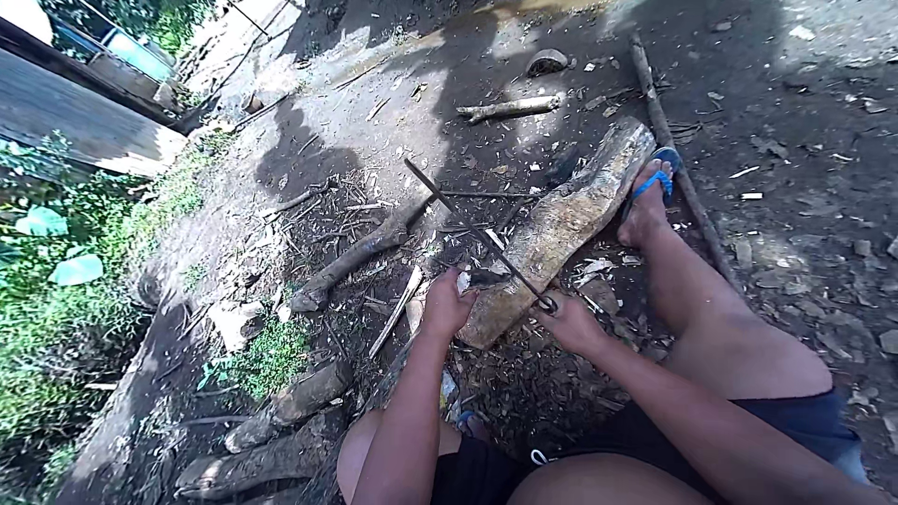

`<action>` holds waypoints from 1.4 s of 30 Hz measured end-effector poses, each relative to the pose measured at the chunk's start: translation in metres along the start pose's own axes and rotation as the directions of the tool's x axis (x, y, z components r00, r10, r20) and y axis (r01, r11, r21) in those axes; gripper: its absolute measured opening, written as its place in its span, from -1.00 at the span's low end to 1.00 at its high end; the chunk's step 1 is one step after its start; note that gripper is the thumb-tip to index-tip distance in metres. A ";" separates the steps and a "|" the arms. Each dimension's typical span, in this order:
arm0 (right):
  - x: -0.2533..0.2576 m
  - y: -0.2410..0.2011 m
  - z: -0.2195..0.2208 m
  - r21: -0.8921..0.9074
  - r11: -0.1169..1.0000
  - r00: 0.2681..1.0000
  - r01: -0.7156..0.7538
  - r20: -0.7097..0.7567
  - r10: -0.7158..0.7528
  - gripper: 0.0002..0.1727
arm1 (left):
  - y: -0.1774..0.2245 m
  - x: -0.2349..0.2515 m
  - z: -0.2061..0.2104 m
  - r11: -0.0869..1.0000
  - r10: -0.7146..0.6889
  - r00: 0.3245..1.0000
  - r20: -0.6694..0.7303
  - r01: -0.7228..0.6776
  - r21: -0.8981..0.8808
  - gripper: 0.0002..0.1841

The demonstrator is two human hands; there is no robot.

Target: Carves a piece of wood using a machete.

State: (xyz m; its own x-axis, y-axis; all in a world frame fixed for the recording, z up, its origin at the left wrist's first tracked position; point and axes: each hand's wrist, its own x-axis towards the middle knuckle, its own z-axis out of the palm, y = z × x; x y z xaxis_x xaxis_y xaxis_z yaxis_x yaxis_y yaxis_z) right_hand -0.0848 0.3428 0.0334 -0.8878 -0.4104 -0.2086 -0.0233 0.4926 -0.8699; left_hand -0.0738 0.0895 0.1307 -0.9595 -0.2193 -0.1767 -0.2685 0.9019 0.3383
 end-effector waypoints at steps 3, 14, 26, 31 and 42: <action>0.003 -0.018 -0.003 0.053 0.977 0.972 0.204 -0.130 -0.196 -0.63 | -0.005 0.001 0.000 1.000 0.020 1.000 -0.010 -0.020 -0.005 -0.43; 0.007 0.078 0.032 -0.068 0.933 0.928 -0.353 0.097 0.359 -0.63 | -0.009 -0.002 0.002 1.000 0.007 1.000 -0.010 -0.007 -0.002 -0.41; -0.010 0.042 0.021 0.002 0.991 0.989 -0.137 -0.054 0.137 -0.63 | -0.014 0.002 -0.001 0.994 -0.060 0.998 0.000 0.060 -0.094 -0.34; -0.002 0.072 0.030 0.043 0.959 0.960 -0.280 0.022 0.279 -0.62 | -0.006 -0.017 0.001 0.783 -0.147 0.979 0.145 0.204 -0.587 -0.43; 0.001 0.077 0.042 0.056 0.873 0.868 -0.485 0.151 0.472 -0.63 | 0.027 -0.042 0.130 0.067 -0.282 0.696 0.661 0.701 -0.710 -0.31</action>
State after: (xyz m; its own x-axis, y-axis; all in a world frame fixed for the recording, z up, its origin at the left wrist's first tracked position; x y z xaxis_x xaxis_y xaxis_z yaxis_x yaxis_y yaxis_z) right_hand -0.0681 0.3483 -0.0529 -0.7122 -0.2399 -0.6597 0.4355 0.5860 -0.6833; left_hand -0.0295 0.1719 0.0275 -0.5353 -0.1614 -0.8291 -0.7514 -0.3574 0.5547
